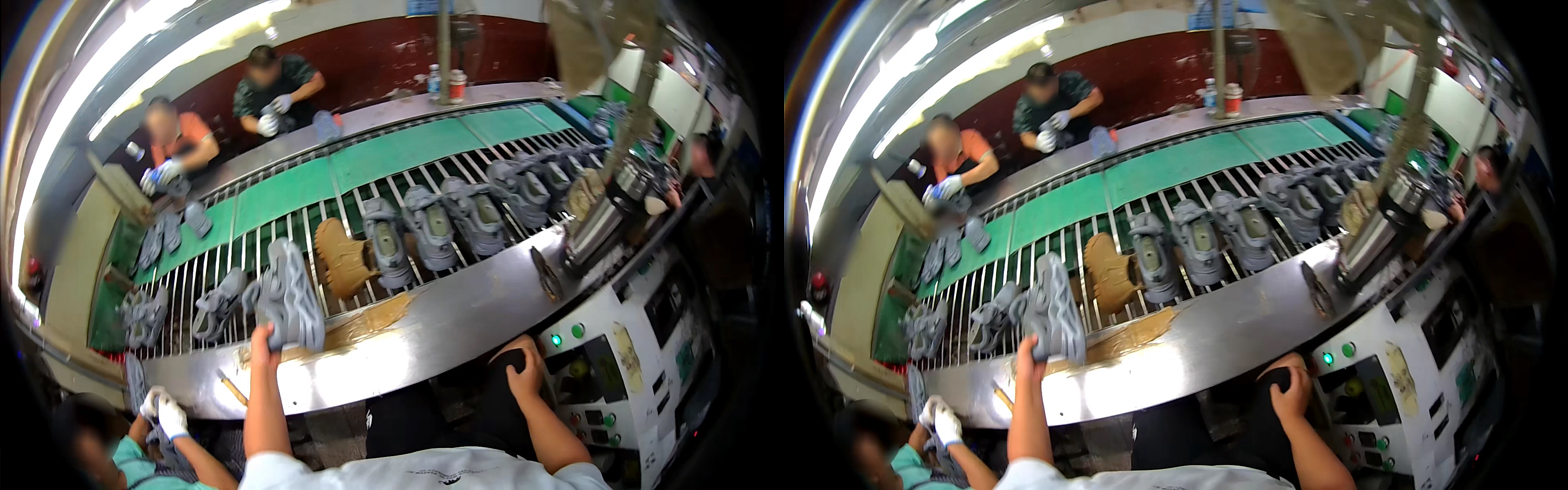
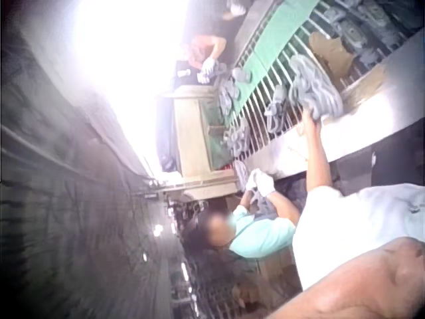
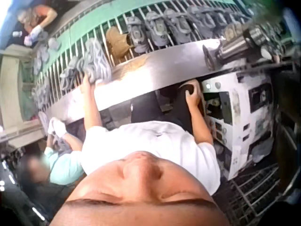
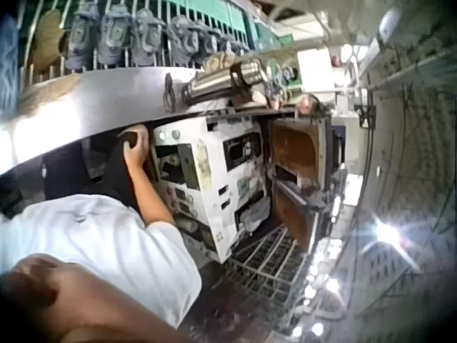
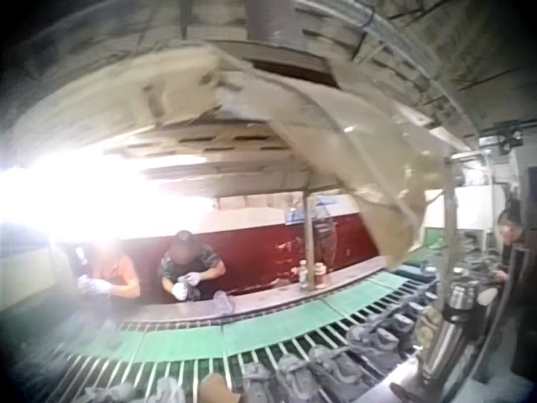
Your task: The person picks up shoes from a conveyor belt, places them into an industrial machine for processing, and then returns them to the belt after removal.
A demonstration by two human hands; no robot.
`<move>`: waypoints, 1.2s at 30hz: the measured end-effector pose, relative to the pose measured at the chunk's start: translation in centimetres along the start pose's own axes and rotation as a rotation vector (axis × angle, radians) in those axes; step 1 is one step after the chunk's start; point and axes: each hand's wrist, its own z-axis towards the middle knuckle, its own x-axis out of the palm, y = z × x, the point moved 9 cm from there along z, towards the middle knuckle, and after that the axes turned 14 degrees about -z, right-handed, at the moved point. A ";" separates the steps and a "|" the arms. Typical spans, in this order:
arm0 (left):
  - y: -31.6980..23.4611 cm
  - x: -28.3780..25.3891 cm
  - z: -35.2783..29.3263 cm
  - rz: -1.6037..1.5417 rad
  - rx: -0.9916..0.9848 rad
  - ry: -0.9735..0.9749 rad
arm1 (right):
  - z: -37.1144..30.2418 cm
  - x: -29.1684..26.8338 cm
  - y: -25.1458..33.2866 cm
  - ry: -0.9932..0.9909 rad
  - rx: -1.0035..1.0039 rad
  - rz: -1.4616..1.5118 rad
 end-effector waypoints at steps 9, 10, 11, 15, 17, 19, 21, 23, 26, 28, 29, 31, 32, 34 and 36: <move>17.5 19.4 -22.4 -0.104 -0.321 0.369 | -2.6 -9.5 18.5 0.719 -0.330 1.304; 19.2 21.6 -23.7 -0.034 -0.364 0.407 | -2.6 -11.3 18.4 0.711 -0.381 1.384; 21.4 24.0 -24.9 0.018 -0.437 0.510 | -1.6 -14.0 15.9 0.414 -0.382 1.248; 27.5 33.1 -30.4 0.154 -0.599 0.948 | -2.0 -17.7 3.9 0.275 -0.004 1.651; 29.5 36.8 -34.6 0.113 -0.700 1.094 | -2.7 -18.9 -1.2 0.265 0.162 1.943; 33.2 35.6 -32.7 0.322 -0.683 1.126 | -2.0 -21.8 -5.8 0.131 0.215 1.977; 34.7 34.7 -30.4 0.599 -0.445 1.068 | -1.7 -26.5 -13.1 -0.176 0.319 1.619; 35.0 31.2 -26.0 0.705 -0.225 0.860 | 0.0 -31.8 -19.2 -0.395 0.392 1.224; 31.2 21.4 -16.8 0.973 0.358 0.488 | 4.8 -39.3 -24.9 -0.538 0.544 0.756; 28.3 14.5 -12.7 1.172 0.347 0.156 | 8.4 -43.0 -28.9 -0.560 0.658 0.389; 26.2 14.1 -13.2 1.235 0.412 0.143 | 9.9 -43.5 -31.2 -0.510 0.726 0.235; 24.4 11.6 -12.6 1.267 0.455 0.093 | 14.2 -44.3 -32.3 -0.418 0.801 -0.038; 23.9 11.8 -13.0 1.299 0.452 0.083 | 15.8 -44.4 -32.6 -0.376 0.839 -0.090; 23.5 12.9 -13.3 1.357 0.484 0.047 | 18.9 -43.3 -31.6 -0.281 0.903 -0.178; 23.6 13.0 -13.4 1.387 0.499 0.026 | 20.6 -41.8 -32.2 -0.157 0.956 -0.219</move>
